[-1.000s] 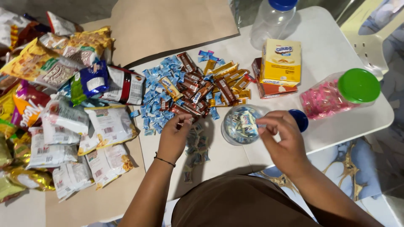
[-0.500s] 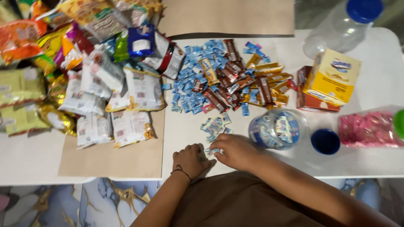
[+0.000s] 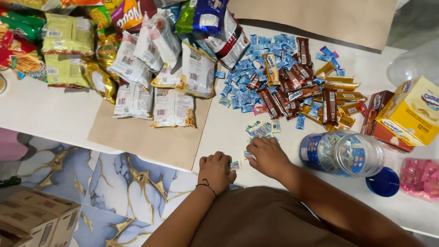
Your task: The person sorts small, individually wrapped candies from a pile on a table and places them into a clear plastic jar. They handle the candies by hand, picking them up and dropping them into the container. After filling the jar, the person secures the blue lid onto the jar.
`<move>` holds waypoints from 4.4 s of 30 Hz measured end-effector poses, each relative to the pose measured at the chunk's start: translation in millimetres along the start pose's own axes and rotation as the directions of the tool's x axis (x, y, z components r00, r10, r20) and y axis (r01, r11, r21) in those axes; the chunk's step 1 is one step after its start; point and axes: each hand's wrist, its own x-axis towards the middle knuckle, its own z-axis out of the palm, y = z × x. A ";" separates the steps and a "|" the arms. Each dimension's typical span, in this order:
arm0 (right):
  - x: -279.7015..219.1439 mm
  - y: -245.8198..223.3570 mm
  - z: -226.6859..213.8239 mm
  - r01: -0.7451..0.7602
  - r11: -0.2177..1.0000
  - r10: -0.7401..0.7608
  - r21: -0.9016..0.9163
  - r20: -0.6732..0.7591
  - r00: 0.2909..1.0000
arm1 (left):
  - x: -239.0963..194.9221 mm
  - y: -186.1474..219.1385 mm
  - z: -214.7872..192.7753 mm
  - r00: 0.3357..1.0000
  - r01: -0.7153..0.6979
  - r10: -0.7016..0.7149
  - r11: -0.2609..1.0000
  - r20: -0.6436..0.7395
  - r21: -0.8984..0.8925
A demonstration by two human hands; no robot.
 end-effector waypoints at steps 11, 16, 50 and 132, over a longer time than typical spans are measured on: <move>11.4 -24.3 -42.6 0.059 0.987 -0.001 0.147 -0.366 0.931 | 11.7 2.2 -46.2 0.944 -0.076 0.028 0.988 -0.330 -0.132; 12.5 -30.7 -71.0 0.002 0.988 0.057 0.152 -0.383 0.922 | 19.4 16.5 -70.6 0.909 -0.130 0.016 0.960 -0.416 -0.247; -174.6 -9.3 -152.1 -0.401 0.843 0.503 0.358 -0.787 0.356 | 58.4 195.4 -86.9 0.600 -0.796 0.690 0.564 -0.405 -0.219; -4.0 16.2 8.8 -0.535 0.813 0.567 0.231 -0.099 0.818 | 114.6 22.3 -39.7 0.941 -0.334 0.324 0.934 0.098 0.124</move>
